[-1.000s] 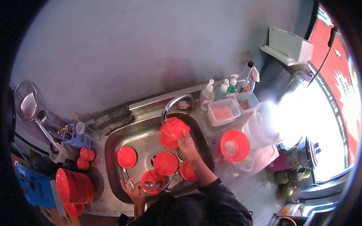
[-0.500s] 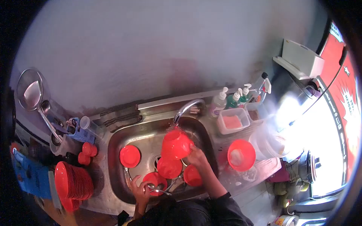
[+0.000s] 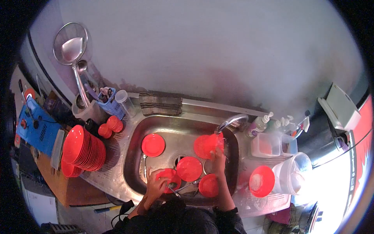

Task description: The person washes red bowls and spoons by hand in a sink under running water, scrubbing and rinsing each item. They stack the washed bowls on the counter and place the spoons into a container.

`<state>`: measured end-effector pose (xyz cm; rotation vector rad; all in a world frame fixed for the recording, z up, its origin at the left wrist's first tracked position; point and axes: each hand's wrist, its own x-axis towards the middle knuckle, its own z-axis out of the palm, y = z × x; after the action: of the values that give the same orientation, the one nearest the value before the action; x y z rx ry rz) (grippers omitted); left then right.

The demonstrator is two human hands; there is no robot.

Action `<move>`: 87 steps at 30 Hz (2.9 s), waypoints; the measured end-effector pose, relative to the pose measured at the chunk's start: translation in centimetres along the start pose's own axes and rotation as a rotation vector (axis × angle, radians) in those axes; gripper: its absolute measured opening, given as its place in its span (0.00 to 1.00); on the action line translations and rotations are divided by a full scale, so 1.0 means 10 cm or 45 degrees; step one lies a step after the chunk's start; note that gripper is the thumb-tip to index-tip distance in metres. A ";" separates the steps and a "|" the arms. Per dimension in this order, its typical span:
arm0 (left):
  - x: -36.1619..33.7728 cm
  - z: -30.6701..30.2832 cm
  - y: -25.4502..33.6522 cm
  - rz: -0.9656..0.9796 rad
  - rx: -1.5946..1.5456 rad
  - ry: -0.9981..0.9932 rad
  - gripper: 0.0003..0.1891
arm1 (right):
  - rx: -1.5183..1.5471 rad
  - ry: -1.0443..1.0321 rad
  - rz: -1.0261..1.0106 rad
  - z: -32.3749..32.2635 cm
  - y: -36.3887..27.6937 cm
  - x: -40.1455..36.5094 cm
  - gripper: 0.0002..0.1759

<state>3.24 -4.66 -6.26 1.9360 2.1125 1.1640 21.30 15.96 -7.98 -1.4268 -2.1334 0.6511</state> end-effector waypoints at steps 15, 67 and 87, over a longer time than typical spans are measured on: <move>-0.11 -0.06 0.05 0.027 0.025 0.035 0.11 | 0.451 0.140 -0.111 -0.03 -0.17 0.21 0.18; -0.07 -0.03 0.06 0.162 -0.017 -0.128 0.09 | 1.943 -0.226 0.141 -0.24 -0.07 -0.07 0.19; -0.13 -0.01 0.07 0.182 0.029 -0.166 0.08 | -0.461 -0.040 -0.822 -0.06 0.11 -0.17 0.18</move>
<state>4.08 -5.89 -6.37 2.1401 1.9602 1.0078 23.01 14.83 -8.49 -0.7839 -2.6272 0.0415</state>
